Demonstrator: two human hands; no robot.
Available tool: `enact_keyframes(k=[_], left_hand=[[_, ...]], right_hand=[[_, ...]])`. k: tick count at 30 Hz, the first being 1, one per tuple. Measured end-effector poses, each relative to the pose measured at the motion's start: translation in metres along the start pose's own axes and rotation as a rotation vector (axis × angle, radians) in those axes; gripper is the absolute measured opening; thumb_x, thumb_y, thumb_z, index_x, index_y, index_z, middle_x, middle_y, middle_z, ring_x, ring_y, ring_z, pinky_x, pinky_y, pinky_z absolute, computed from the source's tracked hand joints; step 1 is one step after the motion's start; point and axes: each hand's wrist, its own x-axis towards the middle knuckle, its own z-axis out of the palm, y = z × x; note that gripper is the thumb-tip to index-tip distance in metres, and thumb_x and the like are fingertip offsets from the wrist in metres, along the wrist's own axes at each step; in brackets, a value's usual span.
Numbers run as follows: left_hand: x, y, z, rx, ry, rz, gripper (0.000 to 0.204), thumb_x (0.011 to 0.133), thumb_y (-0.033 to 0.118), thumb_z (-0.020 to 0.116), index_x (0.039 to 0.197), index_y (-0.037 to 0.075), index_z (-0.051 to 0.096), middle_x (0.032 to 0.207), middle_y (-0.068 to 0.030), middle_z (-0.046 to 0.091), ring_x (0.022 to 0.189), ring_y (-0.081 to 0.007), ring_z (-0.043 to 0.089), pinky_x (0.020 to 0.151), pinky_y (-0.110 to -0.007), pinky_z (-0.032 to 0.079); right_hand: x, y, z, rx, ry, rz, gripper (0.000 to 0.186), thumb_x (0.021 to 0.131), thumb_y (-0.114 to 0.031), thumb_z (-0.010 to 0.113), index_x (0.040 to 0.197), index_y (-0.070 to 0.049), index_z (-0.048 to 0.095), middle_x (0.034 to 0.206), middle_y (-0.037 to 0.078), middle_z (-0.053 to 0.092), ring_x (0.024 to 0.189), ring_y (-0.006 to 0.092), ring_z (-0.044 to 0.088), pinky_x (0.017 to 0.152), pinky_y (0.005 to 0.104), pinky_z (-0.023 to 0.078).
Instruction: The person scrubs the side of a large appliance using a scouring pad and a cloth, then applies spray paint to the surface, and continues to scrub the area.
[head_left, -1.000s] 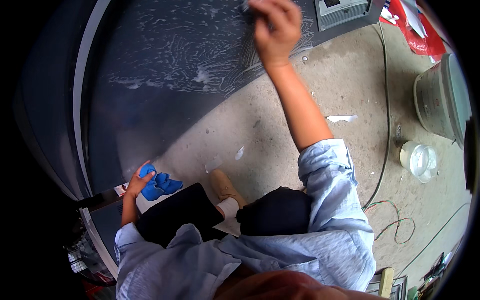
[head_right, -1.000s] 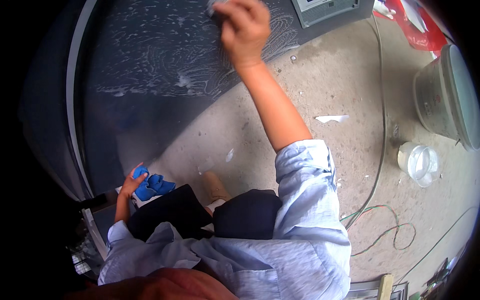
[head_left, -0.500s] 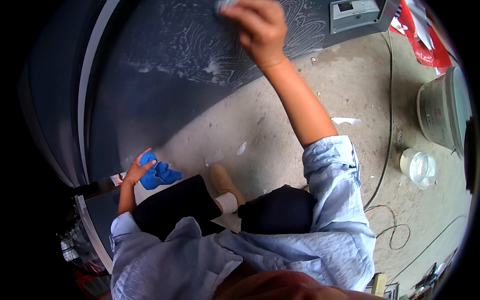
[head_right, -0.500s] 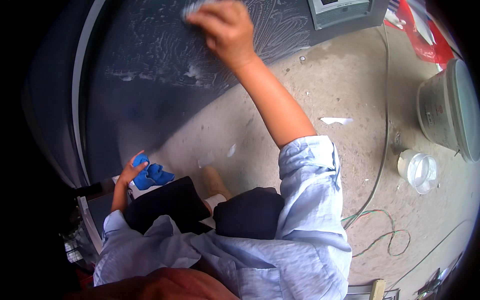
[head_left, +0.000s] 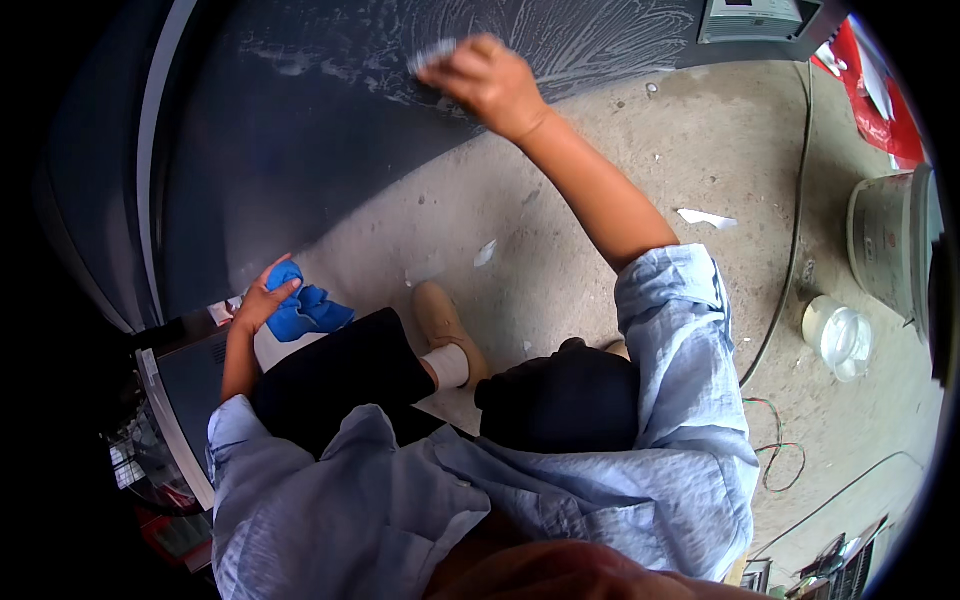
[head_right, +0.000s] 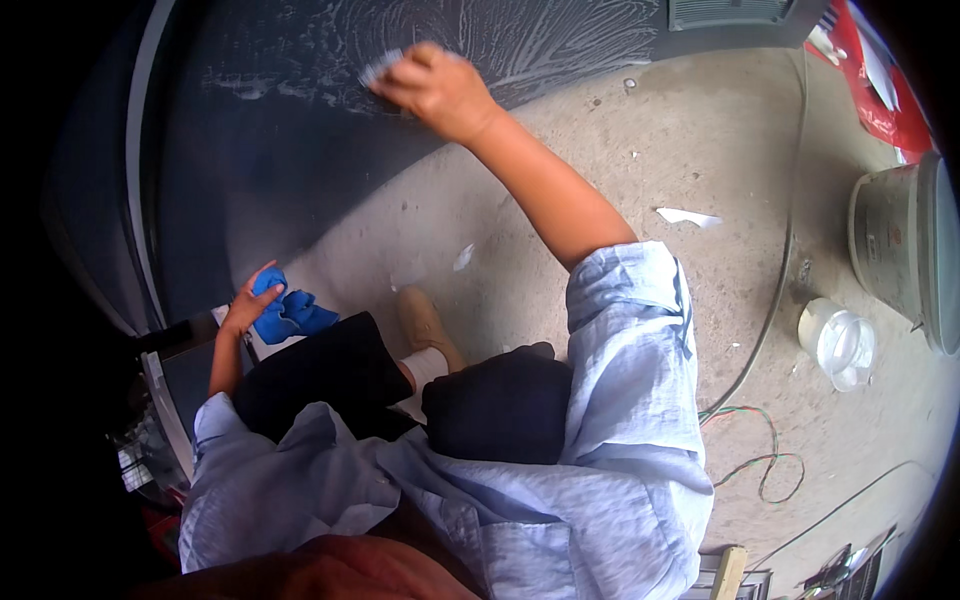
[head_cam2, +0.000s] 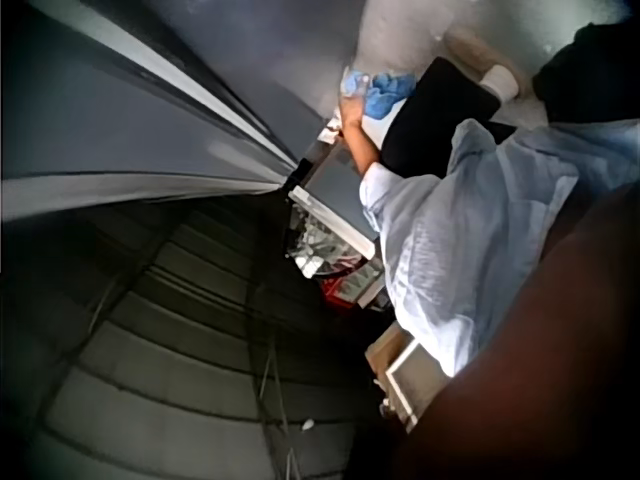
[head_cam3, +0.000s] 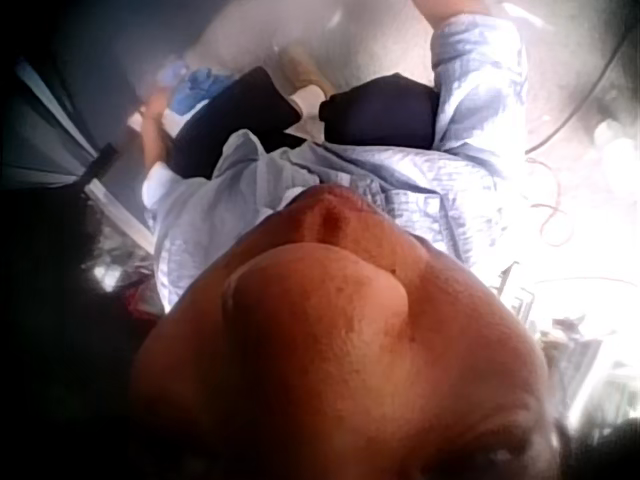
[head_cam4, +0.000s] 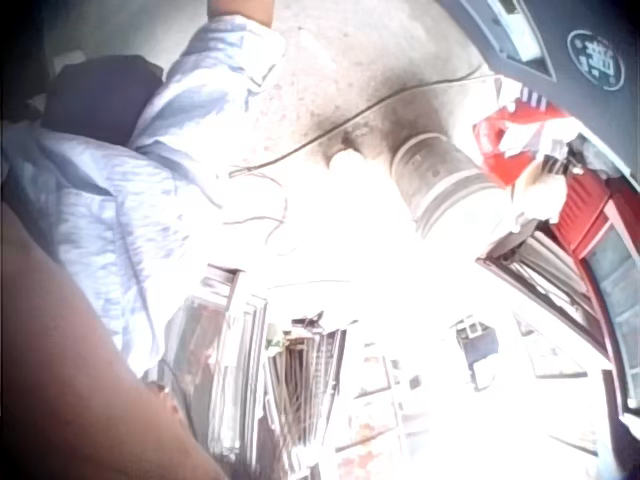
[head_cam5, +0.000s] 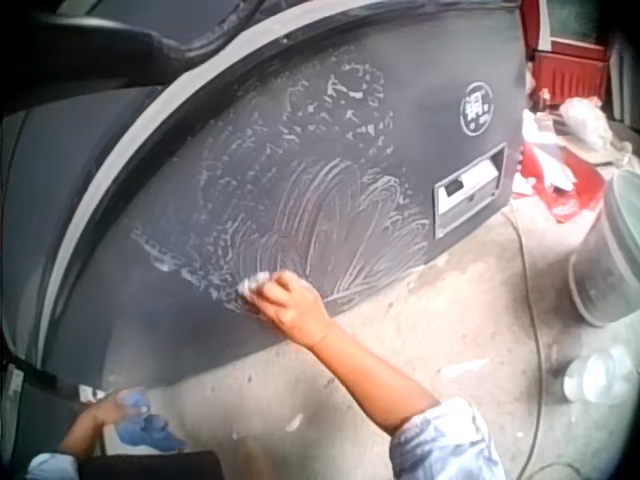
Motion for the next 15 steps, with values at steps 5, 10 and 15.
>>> enact_keyframes(k=[5,10,15], left_hand=[[0.003,-0.007,0.001,-0.004,-0.022,0.036,0.065,0.086,0.037,0.075,0.143,0.021,0.049,0.118,-0.0099,0.063,0.106,-0.0203,0.061,0.096,-0.035,0.049],[-0.009,-0.020,0.002,-0.054,0.000,-0.030,0.064,0.087,0.035,0.075,0.143,0.018,0.050,0.117,-0.0069,0.062,0.104,-0.0168,0.060,0.095,-0.032,0.048],[-0.013,-0.003,0.002,-0.059,-0.005,-0.025,0.064,0.088,0.035,0.073,0.144,0.018,0.048,0.115,-0.0054,0.062,0.105,-0.0165,0.058,0.097,-0.032,0.046]], right_hand=[[-0.113,0.004,0.027,-0.062,-0.492,0.064,0.013,0.076,-0.014,0.062,0.087,-0.015,0.070,0.097,-0.003,0.053,0.098,0.0172,0.055,0.070,0.0266,0.057],[-0.007,-0.014,0.022,0.003,-0.019,-0.019,0.023,0.077,-0.012,0.064,0.098,-0.018,0.071,0.110,-0.008,0.057,0.099,0.0156,0.055,0.062,0.0271,0.056],[-0.042,-0.008,0.035,0.042,-0.261,-0.173,0.015,0.077,-0.013,0.064,0.091,-0.016,0.070,0.105,-0.006,0.056,0.096,0.0166,0.055,0.066,0.0289,0.056]])
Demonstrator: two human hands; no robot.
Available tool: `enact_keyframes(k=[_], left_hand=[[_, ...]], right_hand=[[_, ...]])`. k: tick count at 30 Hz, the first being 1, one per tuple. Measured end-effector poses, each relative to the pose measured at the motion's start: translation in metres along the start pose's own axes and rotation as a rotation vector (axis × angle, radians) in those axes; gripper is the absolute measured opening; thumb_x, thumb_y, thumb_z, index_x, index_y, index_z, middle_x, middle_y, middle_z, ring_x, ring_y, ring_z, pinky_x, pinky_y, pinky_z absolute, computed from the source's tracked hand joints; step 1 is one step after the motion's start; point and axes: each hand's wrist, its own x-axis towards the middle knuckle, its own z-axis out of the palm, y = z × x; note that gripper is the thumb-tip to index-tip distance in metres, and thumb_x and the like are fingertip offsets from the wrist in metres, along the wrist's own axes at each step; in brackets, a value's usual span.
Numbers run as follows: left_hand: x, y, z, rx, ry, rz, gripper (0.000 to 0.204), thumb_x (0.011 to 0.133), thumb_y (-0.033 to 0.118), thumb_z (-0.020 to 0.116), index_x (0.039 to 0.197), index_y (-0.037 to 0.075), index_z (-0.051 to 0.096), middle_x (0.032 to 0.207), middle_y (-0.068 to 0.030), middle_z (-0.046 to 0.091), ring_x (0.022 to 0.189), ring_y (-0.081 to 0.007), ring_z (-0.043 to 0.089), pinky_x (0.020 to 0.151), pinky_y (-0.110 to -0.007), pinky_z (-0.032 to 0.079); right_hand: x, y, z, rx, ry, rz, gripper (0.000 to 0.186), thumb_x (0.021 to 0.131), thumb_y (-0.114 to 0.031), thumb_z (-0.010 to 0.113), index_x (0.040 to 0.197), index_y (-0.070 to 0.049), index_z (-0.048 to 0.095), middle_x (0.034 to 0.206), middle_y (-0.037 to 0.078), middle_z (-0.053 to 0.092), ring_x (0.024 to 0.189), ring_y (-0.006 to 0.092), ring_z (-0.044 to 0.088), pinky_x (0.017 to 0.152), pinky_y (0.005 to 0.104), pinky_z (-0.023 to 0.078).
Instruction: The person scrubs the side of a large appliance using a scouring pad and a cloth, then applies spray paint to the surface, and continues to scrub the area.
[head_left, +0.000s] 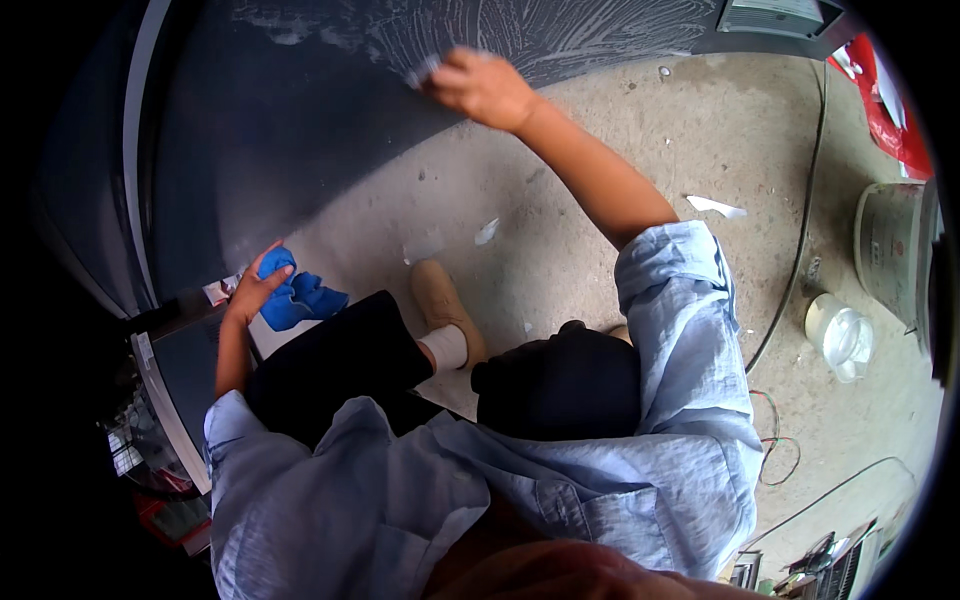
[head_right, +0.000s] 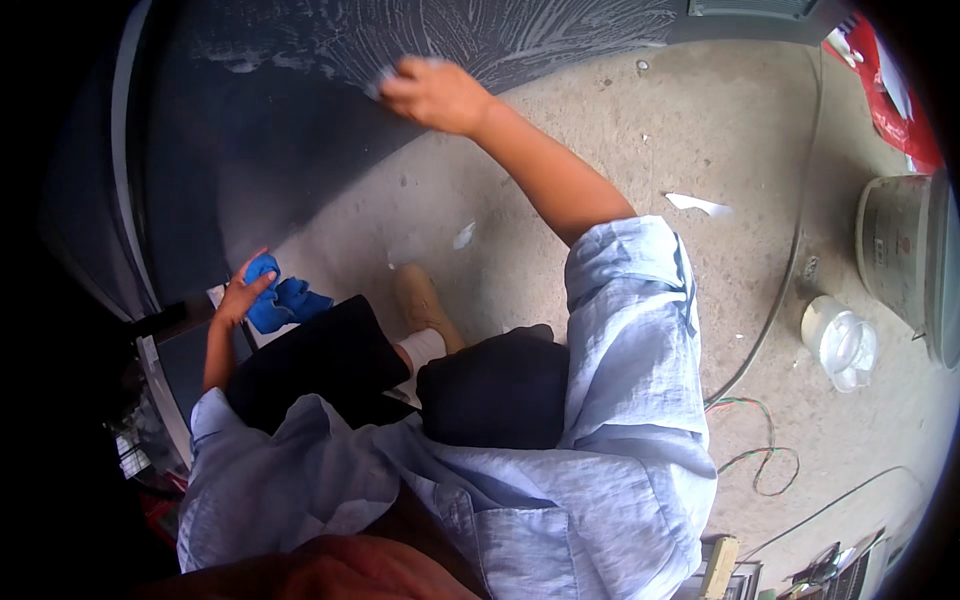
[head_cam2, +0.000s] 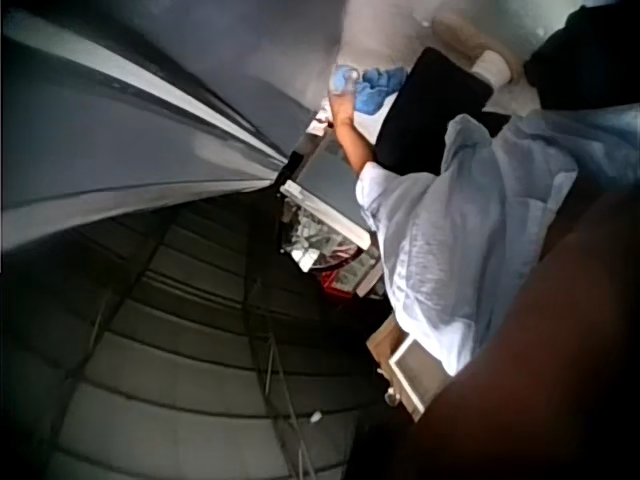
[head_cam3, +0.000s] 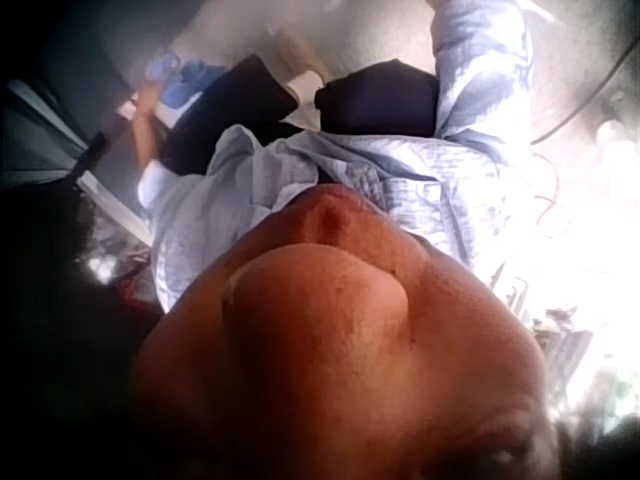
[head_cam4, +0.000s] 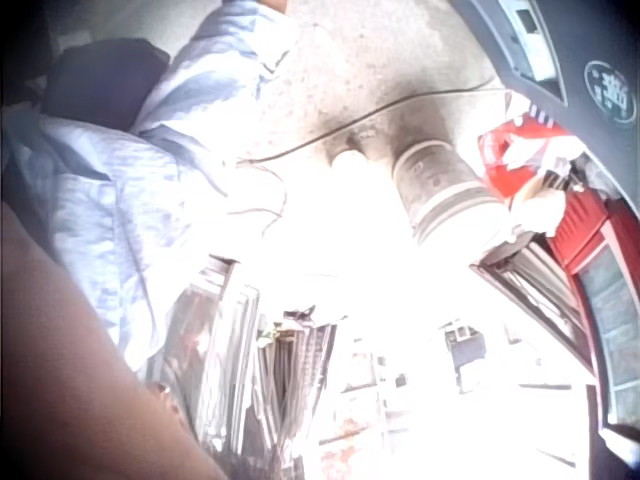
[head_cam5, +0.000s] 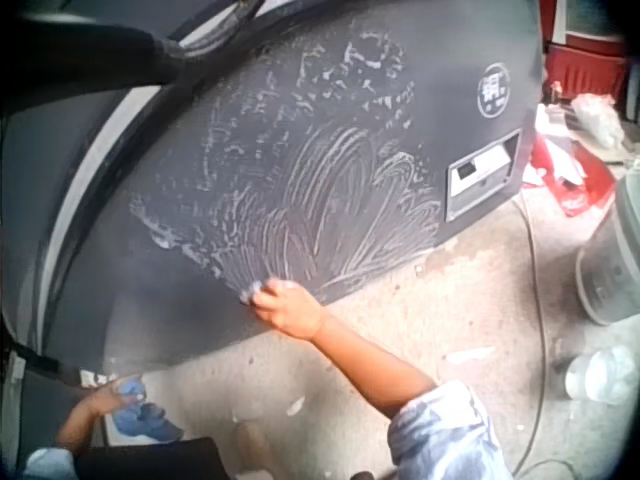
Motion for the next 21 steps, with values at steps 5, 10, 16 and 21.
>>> enact_keyframes(k=[5,10,16,21], left_hand=[[0.000,0.003,0.001,-0.001,0.008,0.030,0.064,0.086,0.032,0.075,0.143,0.018,0.050,0.116,-0.0080,0.062,0.104,-0.0182,0.059,0.097,-0.031,0.047],[-0.005,-0.014,0.001,0.034,-0.020,-0.050,0.066,0.085,0.035,0.075,0.143,0.018,0.049,0.117,-0.0084,0.062,0.105,-0.0187,0.060,0.097,-0.033,0.047],[0.006,0.026,-0.007,0.100,-0.032,0.064,0.067,0.084,0.034,0.076,0.143,0.018,0.049,0.115,-0.0093,0.064,0.104,-0.0186,0.060,0.095,-0.032,0.047],[0.024,0.067,0.021,0.142,-0.147,0.275,0.066,0.086,0.027,0.074,0.143,0.009,0.048,0.113,-0.0087,0.064,0.102,-0.0165,0.059,0.096,-0.031,0.045]], right_hand=[[-0.112,0.015,0.021,-0.023,-0.226,0.211,0.015,0.075,-0.012,0.063,0.089,-0.014,0.069,0.102,-0.004,0.056,0.096,0.0195,0.055,0.068,0.0290,0.057],[-0.009,0.010,-0.029,-0.090,0.263,0.305,0.025,0.072,-0.009,0.067,0.093,-0.020,0.073,0.098,-0.008,0.062,0.089,0.0181,0.058,0.067,0.0276,0.055],[-0.073,0.020,-0.007,-0.092,-0.019,0.391,0.023,0.073,-0.006,0.064,0.090,-0.020,0.073,0.096,-0.006,0.062,0.092,0.0201,0.059,0.070,0.0299,0.056],[-0.161,0.027,-0.030,-0.059,0.186,1.012,0.021,0.069,0.001,0.065,0.084,-0.010,0.075,0.094,0.009,0.066,0.090,0.0306,0.062,0.077,0.0406,0.053]])
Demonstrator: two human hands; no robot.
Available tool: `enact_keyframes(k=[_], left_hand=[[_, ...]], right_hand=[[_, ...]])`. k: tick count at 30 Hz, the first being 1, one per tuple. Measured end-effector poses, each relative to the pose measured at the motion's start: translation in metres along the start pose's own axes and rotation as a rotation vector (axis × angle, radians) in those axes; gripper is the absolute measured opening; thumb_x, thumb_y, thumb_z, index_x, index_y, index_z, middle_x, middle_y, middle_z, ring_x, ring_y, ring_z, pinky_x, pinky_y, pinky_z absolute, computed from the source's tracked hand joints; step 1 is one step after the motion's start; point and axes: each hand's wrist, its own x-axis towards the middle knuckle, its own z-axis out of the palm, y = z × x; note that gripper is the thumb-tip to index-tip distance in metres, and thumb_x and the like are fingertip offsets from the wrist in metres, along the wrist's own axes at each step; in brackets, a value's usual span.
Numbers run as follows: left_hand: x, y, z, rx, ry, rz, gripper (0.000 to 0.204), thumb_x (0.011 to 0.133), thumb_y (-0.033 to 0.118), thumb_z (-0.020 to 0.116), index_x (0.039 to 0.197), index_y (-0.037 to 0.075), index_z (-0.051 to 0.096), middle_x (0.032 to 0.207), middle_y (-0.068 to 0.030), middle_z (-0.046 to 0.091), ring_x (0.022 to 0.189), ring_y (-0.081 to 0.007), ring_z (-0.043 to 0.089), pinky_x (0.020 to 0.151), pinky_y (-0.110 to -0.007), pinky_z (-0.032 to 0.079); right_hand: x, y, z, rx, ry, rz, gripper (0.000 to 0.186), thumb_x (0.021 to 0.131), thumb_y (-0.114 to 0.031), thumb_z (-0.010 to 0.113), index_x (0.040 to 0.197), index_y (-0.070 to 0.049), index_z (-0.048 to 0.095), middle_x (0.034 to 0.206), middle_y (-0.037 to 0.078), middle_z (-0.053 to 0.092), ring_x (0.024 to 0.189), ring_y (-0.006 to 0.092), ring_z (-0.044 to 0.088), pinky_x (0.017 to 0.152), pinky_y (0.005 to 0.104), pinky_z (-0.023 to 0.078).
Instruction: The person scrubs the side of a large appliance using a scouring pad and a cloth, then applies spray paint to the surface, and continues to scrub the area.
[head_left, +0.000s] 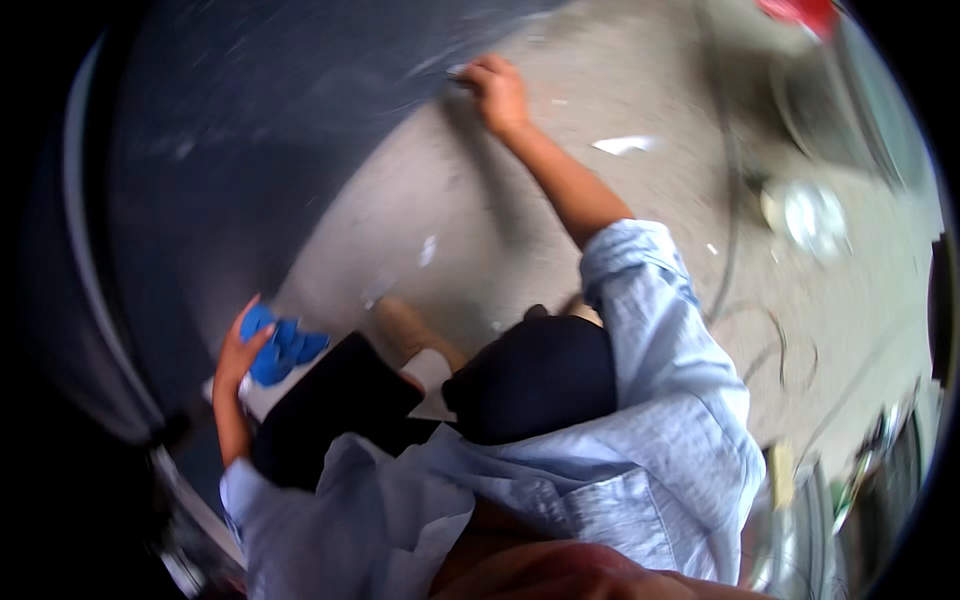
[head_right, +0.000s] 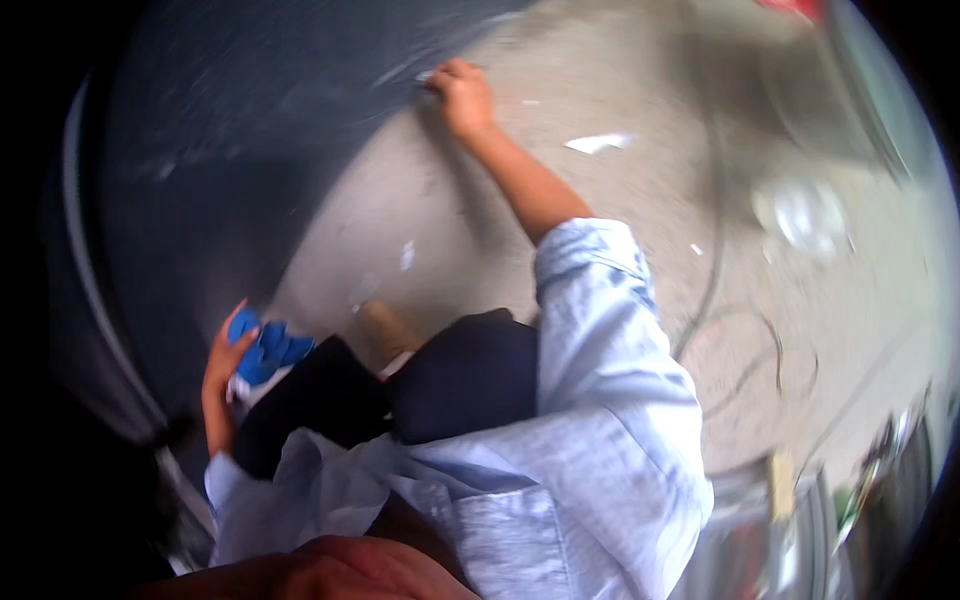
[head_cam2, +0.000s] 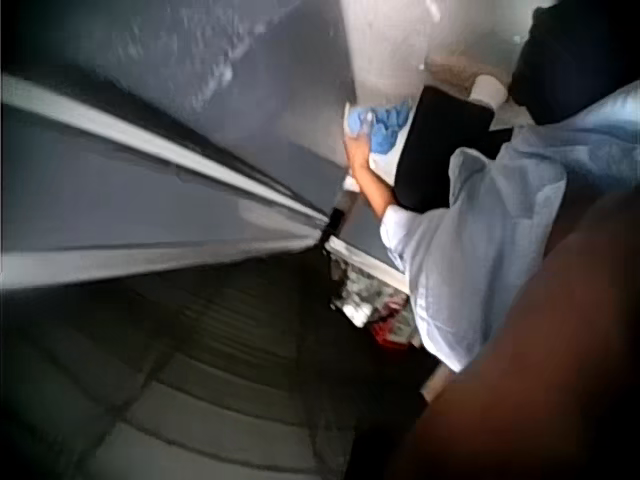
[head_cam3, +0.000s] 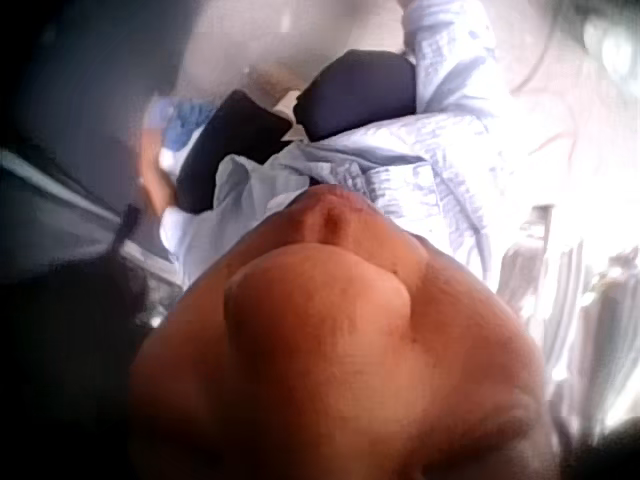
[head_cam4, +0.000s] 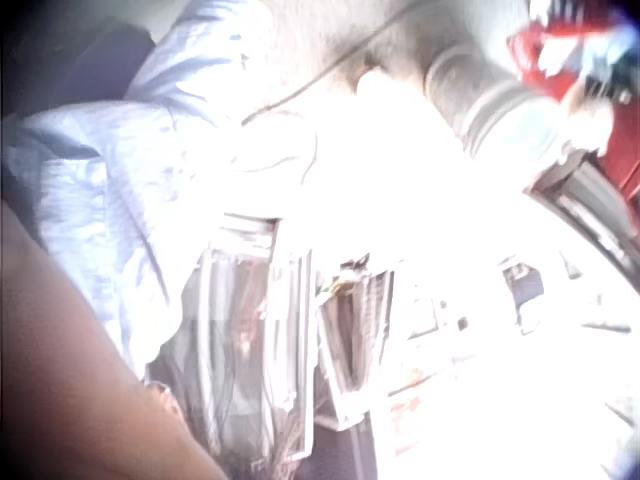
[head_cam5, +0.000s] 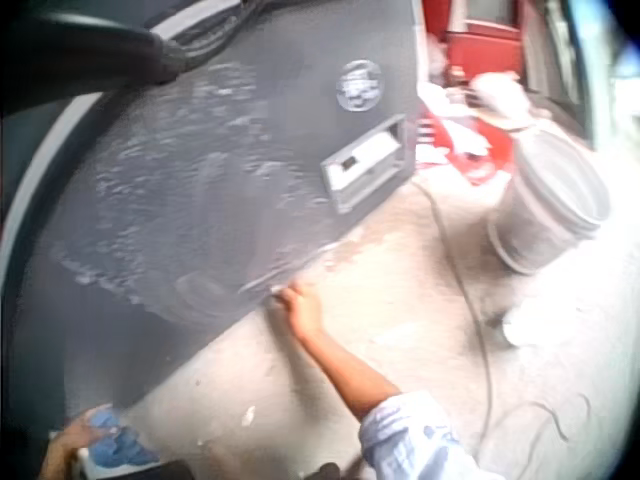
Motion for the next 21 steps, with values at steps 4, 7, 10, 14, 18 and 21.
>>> enact_keyframes(k=[4,7,10,14,18,21], left_hand=[[0.027,0.032,0.026,0.114,-0.117,0.091,0.067,0.080,0.021,0.074,0.142,0.010,0.050,0.120,-0.0142,0.063,0.109,-0.0213,0.060,0.098,-0.034,0.044],[0.053,0.069,0.027,0.238,-0.171,0.191,0.070,0.076,0.018,0.075,0.141,0.012,0.051,0.125,-0.0159,0.061,0.111,-0.0269,0.061,0.099,-0.037,0.045],[0.067,0.105,0.037,0.402,-0.160,0.331,0.072,0.073,0.015,0.076,0.140,0.015,0.052,0.120,-0.0156,0.062,0.107,-0.0312,0.062,0.096,-0.039,0.046],[0.075,0.147,0.048,0.529,-0.167,0.393,0.076,0.068,0.010,0.081,0.138,0.019,0.054,0.101,-0.0146,0.059,0.095,-0.0333,0.060,0.087,-0.041,0.047],[0.070,0.186,0.066,0.604,-0.170,0.501,0.078,0.065,0.009,0.084,0.137,0.019,0.056,0.098,-0.0132,0.057,0.093,-0.0324,0.058,0.084,-0.042,0.047],[0.070,0.195,0.076,0.564,-0.186,0.619,0.079,0.064,0.010,0.084,0.137,0.019,0.056,0.094,-0.0125,0.056,0.091,-0.0319,0.057,0.084,-0.042,0.047]], right_hand=[[-0.003,-0.007,-0.092,0.410,0.057,0.614,0.017,0.082,-0.012,0.076,0.099,-0.009,0.076,0.087,0.008,0.067,0.085,0.0170,0.064,0.077,0.0301,0.052],[-0.021,-0.002,-0.200,0.504,0.104,0.715,0.031,0.079,-0.014,0.080,0.108,-0.006,0.073,0.094,0.008,0.071,0.085,0.0129,0.066,0.076,0.0258,0.052],[-0.049,-0.003,-0.298,0.312,0.283,0.642,0.046,0.076,-0.010,0.082,0.118,-0.004,0.065,0.097,0.011,0.072,0.085,0.0154,0.069,0.077,0.0266,0.053],[-0.066,0.019,-0.411,-0.338,0.440,0.576,0.031,0.079,-0.022,0.079,0.107,-0.009,0.072,0.090,0.013,0.074,0.082,0.0186,0.071,0.072,0.0312,0.054],[-0.049,0.066,-0.459,-0.873,-0.227,0.886,0.030,0.089,-0.037,0.062,0.088,-0.011,0.077,0.077,0.009,0.072,0.074,0.0202,0.069,0.069,0.0347,0.052],[-0.051,0.149,-0.453,-1.169,-0.723,0.758,0.031,0.084,-0.033,0.061,0.094,-0.007,0.074,0.096,0.022,0.070,0.090,0.0391,0.067,0.079,0.0434,0.053]])
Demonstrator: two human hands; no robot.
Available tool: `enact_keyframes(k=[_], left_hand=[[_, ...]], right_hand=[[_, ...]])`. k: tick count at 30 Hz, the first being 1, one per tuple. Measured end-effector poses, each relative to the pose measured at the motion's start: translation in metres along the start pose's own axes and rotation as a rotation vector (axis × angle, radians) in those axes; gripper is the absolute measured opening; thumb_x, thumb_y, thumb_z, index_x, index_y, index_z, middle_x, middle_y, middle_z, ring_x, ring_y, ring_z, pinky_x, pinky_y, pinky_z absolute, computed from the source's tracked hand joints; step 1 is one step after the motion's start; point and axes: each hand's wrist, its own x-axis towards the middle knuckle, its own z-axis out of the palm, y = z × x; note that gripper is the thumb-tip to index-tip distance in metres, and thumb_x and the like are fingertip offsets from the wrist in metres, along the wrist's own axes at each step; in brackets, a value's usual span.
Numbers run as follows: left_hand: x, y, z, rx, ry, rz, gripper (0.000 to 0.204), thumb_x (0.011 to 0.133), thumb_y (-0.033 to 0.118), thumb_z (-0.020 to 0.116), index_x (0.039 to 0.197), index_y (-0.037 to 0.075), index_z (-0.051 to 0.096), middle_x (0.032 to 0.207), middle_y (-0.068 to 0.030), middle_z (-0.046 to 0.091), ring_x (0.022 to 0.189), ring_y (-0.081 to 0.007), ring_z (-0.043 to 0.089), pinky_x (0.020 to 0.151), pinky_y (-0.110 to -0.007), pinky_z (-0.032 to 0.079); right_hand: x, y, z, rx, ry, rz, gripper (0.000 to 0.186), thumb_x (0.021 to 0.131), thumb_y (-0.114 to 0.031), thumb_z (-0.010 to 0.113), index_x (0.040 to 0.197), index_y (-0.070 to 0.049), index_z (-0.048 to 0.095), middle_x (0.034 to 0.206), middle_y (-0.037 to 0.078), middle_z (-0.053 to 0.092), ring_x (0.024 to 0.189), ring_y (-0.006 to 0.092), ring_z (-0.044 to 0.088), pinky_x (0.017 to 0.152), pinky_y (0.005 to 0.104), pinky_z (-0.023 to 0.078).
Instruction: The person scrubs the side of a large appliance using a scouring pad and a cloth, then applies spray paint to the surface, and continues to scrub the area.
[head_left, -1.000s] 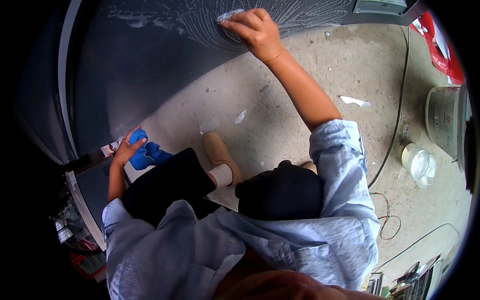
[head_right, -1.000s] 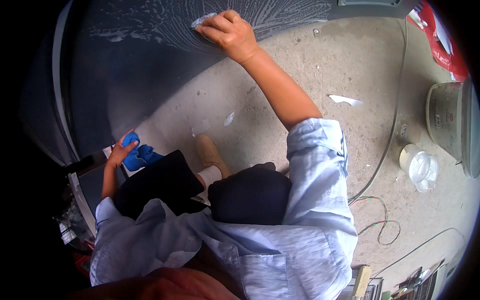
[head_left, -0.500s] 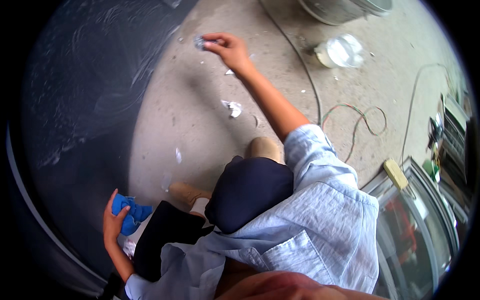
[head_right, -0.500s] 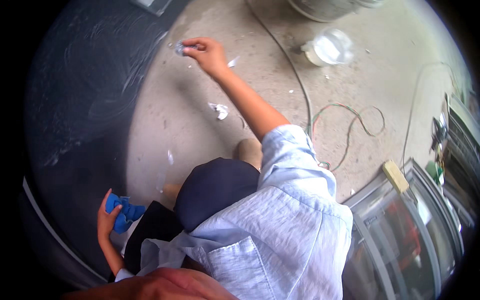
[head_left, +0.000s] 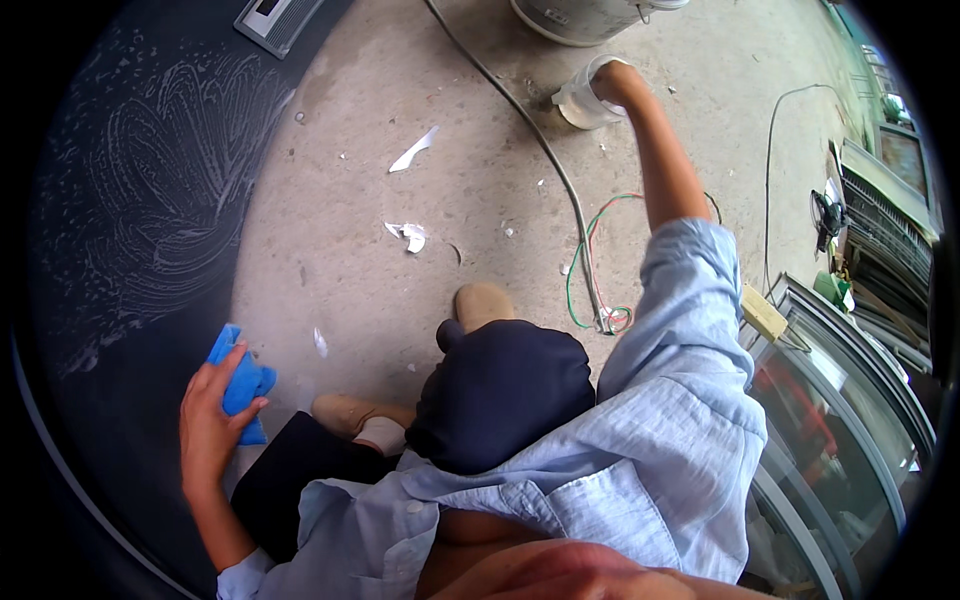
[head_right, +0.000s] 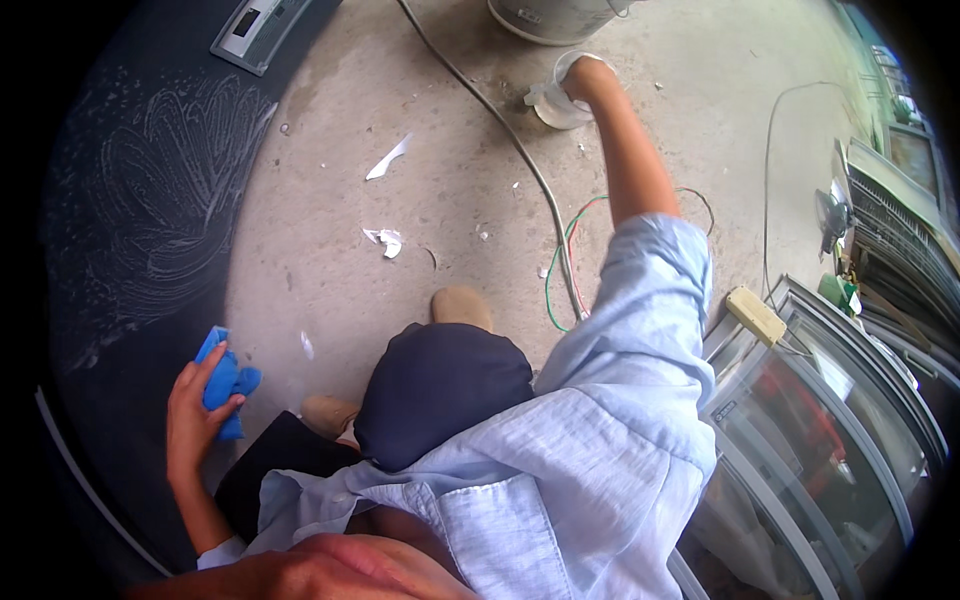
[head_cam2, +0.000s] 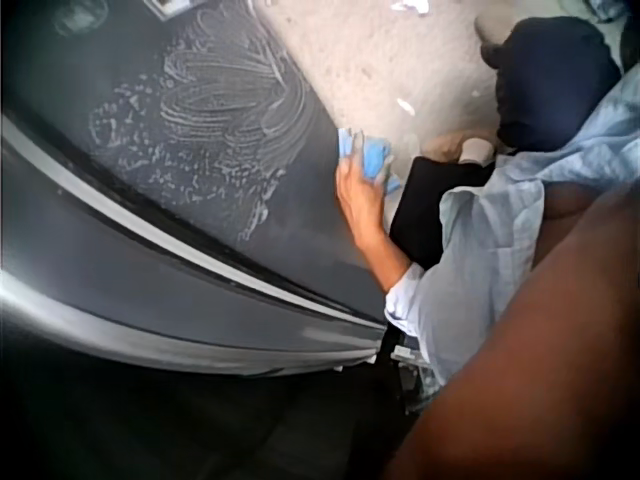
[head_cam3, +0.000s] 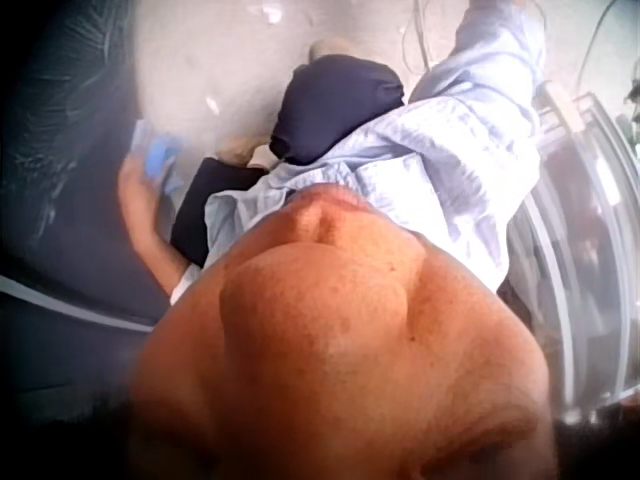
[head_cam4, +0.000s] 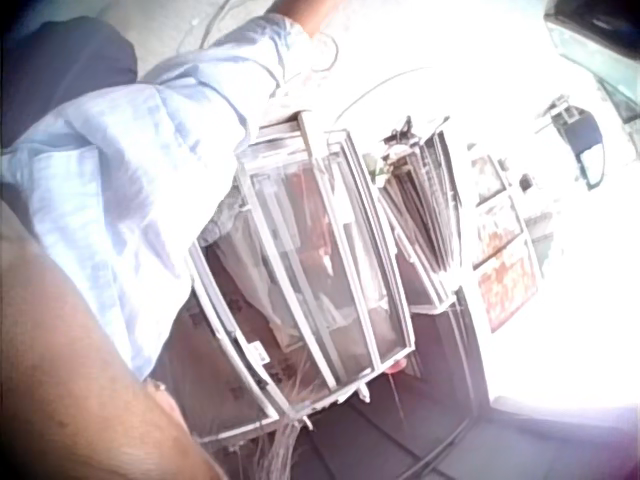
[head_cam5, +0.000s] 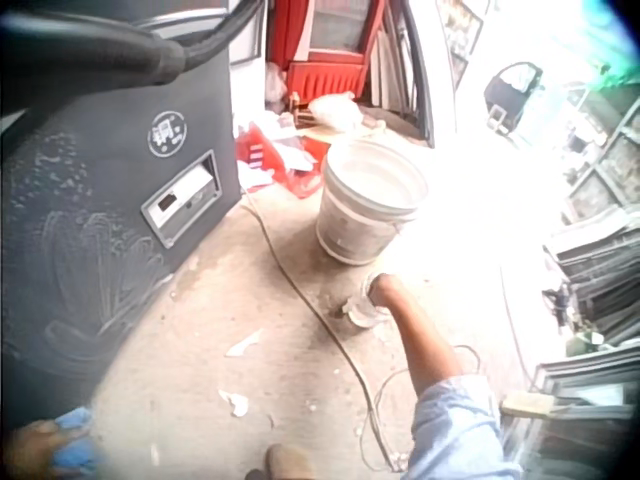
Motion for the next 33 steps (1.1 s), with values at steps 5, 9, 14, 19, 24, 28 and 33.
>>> enact_keyframes(k=[5,9,14,19,24,28,33], left_hand=[[-0.006,0.013,0.006,-0.095,-0.040,-0.006,0.078,0.064,0.010,0.085,0.136,0.020,0.056,0.091,-0.0123,0.056,0.089,-0.0315,0.057,0.084,-0.041,0.047],[-0.007,0.007,0.005,-0.099,-0.038,-0.056,0.078,0.064,0.009,0.084,0.136,0.019,0.056,0.094,-0.0125,0.057,0.090,-0.0318,0.057,0.085,-0.041,0.047],[-0.010,-0.006,0.016,-0.052,0.033,-0.013,0.078,0.064,0.008,0.084,0.136,0.019,0.056,0.095,-0.0129,0.057,0.089,-0.0307,0.057,0.084,-0.041,0.047],[-0.008,0.006,0.009,-0.097,0.002,-0.092,0.078,0.065,0.007,0.084,0.137,0.019,0.056,0.096,-0.0125,0.057,0.089,-0.0298,0.057,0.084,-0.041,0.048],[-0.004,0.004,0.011,-0.095,-0.003,-0.067,0.078,0.065,0.008,0.084,0.137,0.020,0.056,0.096,-0.0125,0.056,0.088,-0.0295,0.057,0.084,-0.041,0.048],[-0.003,0.002,0.010,-0.066,0.001,-0.088,0.077,0.066,0.009,0.084,0.137,0.021,0.056,0.096,-0.0128,0.056,0.089,-0.0299,0.057,0.084,-0.042,0.048],[-0.007,0.004,0.010,-0.053,0.000,-0.089,0.077,0.066,0.009,0.083,0.137,0.020,0.055,0.096,-0.0134,0.056,0.089,-0.0305,0.057,0.084,-0.042,0.048]], right_hand=[[0.034,0.001,0.030,0.088,-0.005,-0.114,0.028,0.080,-0.017,0.062,0.100,0.001,0.072,0.097,0.021,0.071,0.087,0.0292,0.069,0.076,0.0415,0.053],[-0.038,-0.004,-0.058,0.731,-0.028,0.216,0.022,0.092,-0.023,0.063,0.106,-0.009,0.074,0.084,0.007,0.071,0.071,0.0094,0.065,0.061,0.0234,0.051],[-0.055,0.002,-0.055,0.756,0.067,-0.064,0.043,0.087,-0.047,0.067,0.102,-0.008,0.075,0.077,0.007,0.070,0.070,0.0179,0.067,0.065,0.0336,0.053],[-0.070,-0.052,-0.052,0.195,-0.090,-0.186,0.049,0.075,-0.051,0.076,0.096,-0.007,0.075,0.083,0.017,0.067,0.084,0.0290,0.067,0.079,0.0373,0.052],[-0.069,-0.042,0.009,0.250,0.279,-0.045,0.023,0.078,-0.028,0.070,0.088,-0.008,0.074,0.096,0.021,0.067,0.092,0.0372,0.066,0.086,0.0451,0.052],[-0.090,-0.057,-0.001,0.167,0.269,-0.031,0.022,0.082,-0.026,0.067,0.085,-0.004,0.071,0.104,0.017,0.066,0.094,0.0369,0.066,0.083,0.0443,0.052],[-0.131,-0.097,-0.038,0.197,0.386,-0.229,0.016,0.086,-0.019,0.066,0.085,-0.004,0.070,0.100,0.013,0.064,0.089,0.0356,0.066,0.077,0.0429,0.052]])
